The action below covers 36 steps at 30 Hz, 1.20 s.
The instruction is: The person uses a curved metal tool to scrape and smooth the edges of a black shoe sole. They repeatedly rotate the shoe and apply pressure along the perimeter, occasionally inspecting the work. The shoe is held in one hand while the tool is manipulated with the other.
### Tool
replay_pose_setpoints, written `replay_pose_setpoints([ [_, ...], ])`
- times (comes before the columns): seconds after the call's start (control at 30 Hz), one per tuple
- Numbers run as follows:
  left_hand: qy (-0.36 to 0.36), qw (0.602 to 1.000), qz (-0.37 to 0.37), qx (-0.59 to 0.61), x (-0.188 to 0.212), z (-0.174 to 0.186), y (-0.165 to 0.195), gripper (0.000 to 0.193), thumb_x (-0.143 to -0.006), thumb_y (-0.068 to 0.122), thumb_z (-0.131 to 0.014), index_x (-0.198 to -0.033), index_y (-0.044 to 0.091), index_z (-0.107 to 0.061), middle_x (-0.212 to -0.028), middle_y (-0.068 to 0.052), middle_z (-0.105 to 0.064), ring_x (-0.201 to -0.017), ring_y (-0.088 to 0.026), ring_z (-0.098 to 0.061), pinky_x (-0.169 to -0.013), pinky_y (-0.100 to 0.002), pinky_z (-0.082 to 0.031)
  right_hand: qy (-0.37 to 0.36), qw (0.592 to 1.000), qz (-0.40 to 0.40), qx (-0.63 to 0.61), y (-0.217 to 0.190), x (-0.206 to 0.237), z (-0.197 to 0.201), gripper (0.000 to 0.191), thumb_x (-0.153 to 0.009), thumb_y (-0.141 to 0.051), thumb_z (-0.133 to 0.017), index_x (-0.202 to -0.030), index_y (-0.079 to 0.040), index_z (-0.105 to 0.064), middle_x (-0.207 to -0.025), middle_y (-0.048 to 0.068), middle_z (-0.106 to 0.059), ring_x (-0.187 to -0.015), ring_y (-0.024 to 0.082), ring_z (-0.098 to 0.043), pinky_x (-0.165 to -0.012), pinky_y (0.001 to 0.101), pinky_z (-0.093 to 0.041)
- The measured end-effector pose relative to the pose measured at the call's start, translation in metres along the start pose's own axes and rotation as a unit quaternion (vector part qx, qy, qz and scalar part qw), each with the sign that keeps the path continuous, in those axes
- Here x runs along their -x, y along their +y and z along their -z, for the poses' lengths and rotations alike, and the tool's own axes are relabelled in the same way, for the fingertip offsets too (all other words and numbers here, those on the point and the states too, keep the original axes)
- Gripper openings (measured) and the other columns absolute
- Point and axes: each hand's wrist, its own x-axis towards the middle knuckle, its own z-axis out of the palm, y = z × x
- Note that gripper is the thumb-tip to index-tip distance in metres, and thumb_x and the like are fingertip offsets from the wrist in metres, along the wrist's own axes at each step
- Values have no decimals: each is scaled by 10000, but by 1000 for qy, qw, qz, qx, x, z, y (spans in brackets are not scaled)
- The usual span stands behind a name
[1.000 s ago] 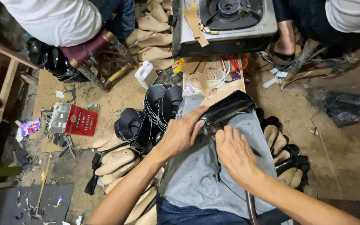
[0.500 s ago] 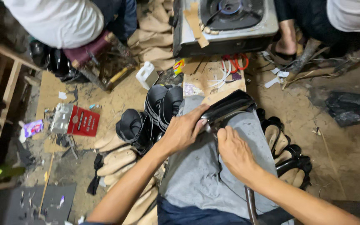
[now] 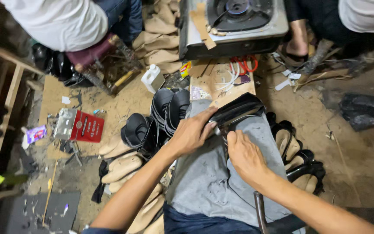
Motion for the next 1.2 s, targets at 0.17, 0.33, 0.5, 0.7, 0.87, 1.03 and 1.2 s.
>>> replay_pose_setpoints([
  [0.17,-9,999,31,-8,4,-6,6,437,-1026,219,-527,-1418,29,-506,-1342,-214,-637,-1149,-410,-644,-916,-471,-547,-75,991,-69,-81,8,1,10,196,-936,-143,-595,-990,7,-482,-920,253,-620,-817,472,-636,-685,548,-500],
  [0.33,-26,999,30,-4,-5,-6,-2,437,-1008,225,-568,-1394,23,-525,-1372,-228,-619,-1175,-425,-625,-927,-488,-527,-35,993,-104,-45,2,-1,-8,250,-977,-209,-605,-997,10,-487,-922,263,-623,-802,489,-629,-690,567,-482],
  [0.5,-23,1000,6,-15,-3,-10,-4,458,-1013,234,-549,-1408,7,-501,-1380,-241,-600,-1221,-429,-608,-939,-483,-524,-14,997,-15,-68,17,4,-9,176,-957,-132,-582,-983,4,-474,-902,266,-615,-797,474,-639,-675,545,-501],
  [0.7,-15,1000,12,-9,-8,-15,-9,469,-1016,263,-542,-1410,11,-509,-1407,-237,-595,-1233,-422,-604,-981,-481,-518,-36,988,-80,-126,19,2,-11,231,-958,-177,-609,-997,15,-485,-874,273,-640,-781,480,-641,-653,551,-504],
  [0.87,-52,998,41,-6,-14,-15,-10,493,-1004,306,-545,-1417,38,-522,-1414,-222,-597,-1198,-422,-606,-954,-496,-505,-78,987,-73,-123,3,4,-1,216,-970,-174,-605,-993,21,-516,-896,275,-629,-830,484,-628,-697,548,-505],
  [1.03,-81,993,69,-43,-17,-10,-4,459,-1024,311,-507,-1398,46,-484,-1251,-249,-656,-1057,-443,-658,-862,-534,-512,-249,951,59,-174,-19,31,38,334,-866,-241,-687,-1133,-51,-623,-1135,213,-616,-1047,429,-578,-856,494,-472],
  [1.2,-96,991,75,-56,-23,-12,-3,410,-1031,337,-538,-1289,26,-470,-1040,-277,-700,-952,-455,-674,-816,-552,-500,-257,935,-16,-246,-20,61,64,369,-920,-276,-678,-1222,-76,-607,-1169,128,-641,-1118,322,-603,-939,415,-473],
])
